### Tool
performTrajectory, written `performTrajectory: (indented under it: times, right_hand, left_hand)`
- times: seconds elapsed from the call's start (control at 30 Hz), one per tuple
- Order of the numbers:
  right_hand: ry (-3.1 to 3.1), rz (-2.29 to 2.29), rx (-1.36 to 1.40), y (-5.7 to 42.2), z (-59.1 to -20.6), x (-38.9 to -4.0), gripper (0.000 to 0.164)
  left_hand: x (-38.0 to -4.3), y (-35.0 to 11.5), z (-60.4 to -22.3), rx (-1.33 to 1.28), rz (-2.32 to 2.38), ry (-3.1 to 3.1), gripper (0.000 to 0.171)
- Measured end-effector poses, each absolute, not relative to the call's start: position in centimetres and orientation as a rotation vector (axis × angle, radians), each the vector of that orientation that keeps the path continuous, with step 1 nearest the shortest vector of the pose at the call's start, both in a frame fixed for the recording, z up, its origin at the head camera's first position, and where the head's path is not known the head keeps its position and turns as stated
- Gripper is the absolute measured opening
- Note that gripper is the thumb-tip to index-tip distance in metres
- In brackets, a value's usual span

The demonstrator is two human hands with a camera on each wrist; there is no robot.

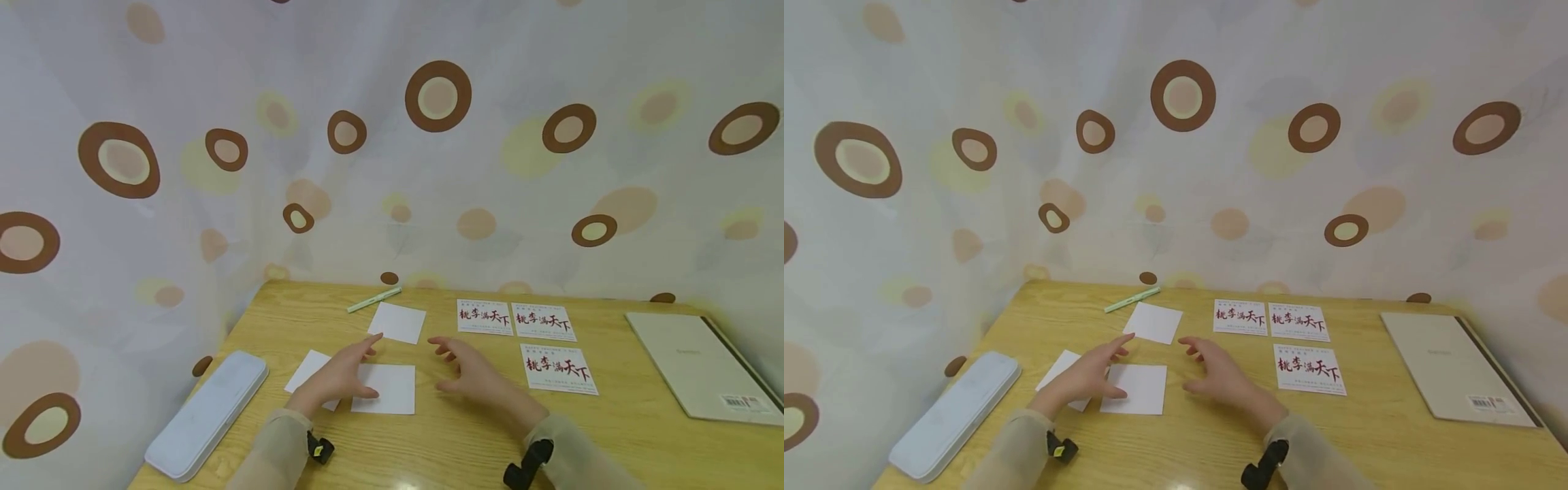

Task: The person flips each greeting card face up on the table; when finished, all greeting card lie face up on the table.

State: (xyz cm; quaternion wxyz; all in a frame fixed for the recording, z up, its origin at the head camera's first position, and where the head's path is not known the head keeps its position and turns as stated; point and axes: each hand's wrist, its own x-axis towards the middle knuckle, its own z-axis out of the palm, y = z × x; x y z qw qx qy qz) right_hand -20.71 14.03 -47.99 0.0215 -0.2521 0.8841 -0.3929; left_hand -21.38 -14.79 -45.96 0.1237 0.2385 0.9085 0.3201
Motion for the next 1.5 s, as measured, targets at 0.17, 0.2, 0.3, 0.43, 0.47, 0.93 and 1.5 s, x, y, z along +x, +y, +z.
performTrajectory:
  times: [0.17, 0.2, 0.3, 0.43, 0.47, 0.93, 1.5]
  right_hand:
    - [2.736, -1.193, -0.848, 13.5, -47.8, -20.4, 0.077]
    - [2.742, -1.184, -0.870, 13.4, -47.7, -20.4, 0.078]
    - [2.752, -1.162, -0.907, 13.0, -47.7, -20.3, 0.079]
    - [2.753, -1.134, -0.950, 12.6, -47.9, -20.3, 0.079]
    - [2.755, -1.123, -0.957, 12.5, -48.0, -20.3, 0.080]
    - [2.776, -1.010, -0.922, 11.1, -49.0, -19.2, 0.085]
    - [2.803, -0.967, -0.973, 10.6, -49.5, -19.1, 0.083]
  left_hand:
    - [-21.1, -15.0, -46.4, 0.754, 0.900, 2.635, 0.105]
    - [-21.0, -15.0, -46.4, 0.767, 0.893, 2.634, 0.106]
    - [-20.9, -15.0, -46.4, 0.788, 0.876, 2.638, 0.107]
    - [-20.7, -15.1, -46.5, 0.804, 0.825, 2.662, 0.108]
    - [-20.6, -15.2, -46.5, 0.809, 0.819, 2.664, 0.107]
    - [-19.8, -16.2, -46.9, 0.846, 0.729, 2.698, 0.108]
    - [-19.6, -16.7, -46.7, 0.824, 0.723, 2.678, 0.104]
